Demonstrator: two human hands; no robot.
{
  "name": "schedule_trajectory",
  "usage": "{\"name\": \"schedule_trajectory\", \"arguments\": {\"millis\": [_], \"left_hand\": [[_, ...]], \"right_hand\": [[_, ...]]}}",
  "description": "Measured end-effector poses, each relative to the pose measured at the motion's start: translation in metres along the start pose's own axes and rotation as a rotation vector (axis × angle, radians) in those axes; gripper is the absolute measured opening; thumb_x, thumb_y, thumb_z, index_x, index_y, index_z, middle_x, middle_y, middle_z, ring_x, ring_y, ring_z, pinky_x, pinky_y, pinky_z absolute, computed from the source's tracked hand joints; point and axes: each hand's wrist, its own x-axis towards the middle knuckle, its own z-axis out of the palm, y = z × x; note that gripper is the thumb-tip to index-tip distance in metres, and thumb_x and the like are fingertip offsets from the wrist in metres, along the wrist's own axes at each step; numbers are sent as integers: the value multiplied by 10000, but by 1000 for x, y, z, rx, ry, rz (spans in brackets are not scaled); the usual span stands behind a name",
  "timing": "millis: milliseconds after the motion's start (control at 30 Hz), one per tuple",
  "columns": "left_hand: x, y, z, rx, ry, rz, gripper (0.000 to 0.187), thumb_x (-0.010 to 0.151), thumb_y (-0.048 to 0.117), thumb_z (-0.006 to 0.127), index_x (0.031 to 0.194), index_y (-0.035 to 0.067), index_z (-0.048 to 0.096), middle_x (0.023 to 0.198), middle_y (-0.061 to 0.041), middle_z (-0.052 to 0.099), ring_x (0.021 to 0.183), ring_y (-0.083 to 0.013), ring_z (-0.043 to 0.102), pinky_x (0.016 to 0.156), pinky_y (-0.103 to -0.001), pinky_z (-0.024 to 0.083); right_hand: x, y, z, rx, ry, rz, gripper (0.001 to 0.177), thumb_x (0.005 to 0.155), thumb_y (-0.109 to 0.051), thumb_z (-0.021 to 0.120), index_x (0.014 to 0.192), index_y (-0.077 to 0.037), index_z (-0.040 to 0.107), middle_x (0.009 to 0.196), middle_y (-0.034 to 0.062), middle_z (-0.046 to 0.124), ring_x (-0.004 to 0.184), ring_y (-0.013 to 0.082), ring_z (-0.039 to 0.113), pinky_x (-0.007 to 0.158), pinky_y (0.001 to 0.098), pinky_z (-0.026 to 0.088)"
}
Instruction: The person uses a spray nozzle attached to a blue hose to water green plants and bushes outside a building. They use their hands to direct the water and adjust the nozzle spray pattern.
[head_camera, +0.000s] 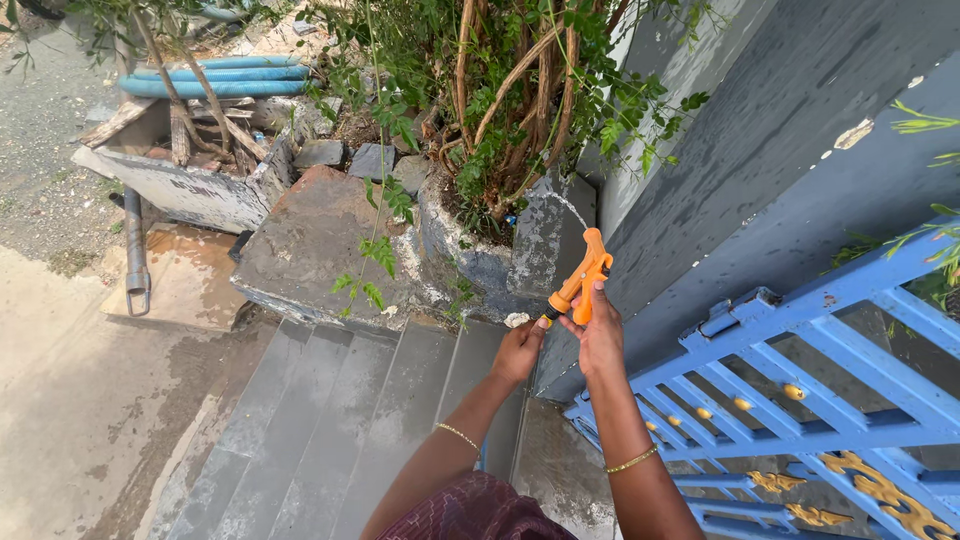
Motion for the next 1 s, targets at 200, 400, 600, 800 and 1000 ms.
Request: {"name": "schedule_trajectory", "arguments": {"millis": [200, 400, 600, 800, 1000], "left_hand": [[-1, -3, 23, -219, -90, -69, 556, 1053, 537, 472, 763, 72, 567, 630, 16, 502, 566, -95, 449, 539, -313, 387], [0, -16, 21, -236, -63, -61, 536, 1044, 538, 486, 760, 91, 569, 611, 37, 470, 548, -78, 409, 522, -292, 352], [4, -25, 17, -339, -64, -90, 522, 1041, 530, 506, 759, 94, 558, 621, 46, 460, 548, -72, 394, 520, -281, 336], [4, -28, 7, -316, -60, -56, 525, 1055, 536, 475, 763, 105, 545, 628, 47, 451, 570, -73, 407, 541, -277, 344], [-1, -25, 2, -313, -55, -63, 535, 1055, 535, 454, 748, 102, 529, 605, 41, 439, 555, -83, 407, 529, -281, 337]], "right_hand": [[-3, 9, 12, -96, 93, -256, 423, 977, -443, 688, 1130, -51, 726, 895, -34, 631, 752, 56, 511, 645, 236, 399], [0, 20, 16, -84, 90, -267, 448, 993, -439, 658, 1146, -22, 711, 889, -30, 610, 734, 57, 477, 636, 235, 395], [9, 31, 21, -66, 52, -300, 456, 1012, -438, 649, 1142, -3, 694, 905, -21, 599, 767, 58, 481, 676, 240, 417], [18, 38, 24, -44, -16, -276, 466, 1009, -428, 644, 1154, 15, 668, 917, -14, 595, 820, 67, 530, 748, 246, 458], [20, 41, 30, 2, -35, -269, 461, 999, -400, 651, 1184, 22, 655, 1113, 70, 693, 1007, 130, 638, 907, 294, 529]]}}
